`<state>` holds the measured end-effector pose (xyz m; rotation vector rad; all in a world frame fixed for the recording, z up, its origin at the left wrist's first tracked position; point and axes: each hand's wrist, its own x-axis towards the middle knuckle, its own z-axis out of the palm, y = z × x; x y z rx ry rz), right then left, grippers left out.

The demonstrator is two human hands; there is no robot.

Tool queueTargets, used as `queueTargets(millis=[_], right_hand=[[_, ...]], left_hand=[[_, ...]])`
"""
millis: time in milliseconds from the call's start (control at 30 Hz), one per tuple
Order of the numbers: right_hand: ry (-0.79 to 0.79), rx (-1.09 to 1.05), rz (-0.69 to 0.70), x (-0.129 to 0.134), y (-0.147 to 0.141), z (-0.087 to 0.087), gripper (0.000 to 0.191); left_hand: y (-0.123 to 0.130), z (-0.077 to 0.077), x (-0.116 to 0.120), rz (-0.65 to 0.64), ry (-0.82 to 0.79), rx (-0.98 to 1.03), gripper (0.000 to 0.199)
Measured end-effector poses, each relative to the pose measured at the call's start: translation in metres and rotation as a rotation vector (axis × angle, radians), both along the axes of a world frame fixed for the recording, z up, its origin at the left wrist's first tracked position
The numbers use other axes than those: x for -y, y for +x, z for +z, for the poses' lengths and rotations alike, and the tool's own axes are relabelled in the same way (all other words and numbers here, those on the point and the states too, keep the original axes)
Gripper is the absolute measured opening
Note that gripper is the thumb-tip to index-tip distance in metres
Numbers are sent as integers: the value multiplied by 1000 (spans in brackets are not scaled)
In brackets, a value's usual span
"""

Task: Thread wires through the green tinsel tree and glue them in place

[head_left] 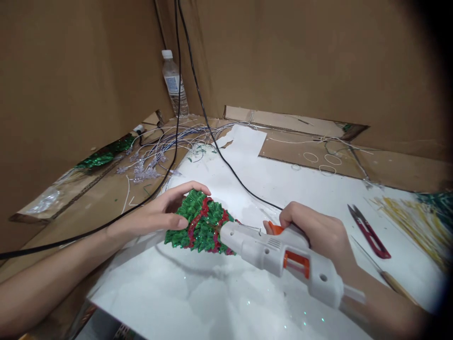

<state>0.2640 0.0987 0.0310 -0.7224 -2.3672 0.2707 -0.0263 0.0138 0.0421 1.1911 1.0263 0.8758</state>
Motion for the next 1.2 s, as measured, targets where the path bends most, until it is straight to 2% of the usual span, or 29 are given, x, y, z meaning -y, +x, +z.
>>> queueTargets(millis=[267,600,933,1200], right_hand=[[52,-10,-3,1,0,-5,13],[-29,-11,24,1,0,-5,21],[42,-49,-6,2,0,-8,24],[84,31,-5,3,2,-3,21]], left_hand=[[1,1,-2,1,3,8,57],[0,0,-1,-4,0,14,58],[0,0,-2,-12,4,28,57],[2,3,-2,1,29,-3,55]])
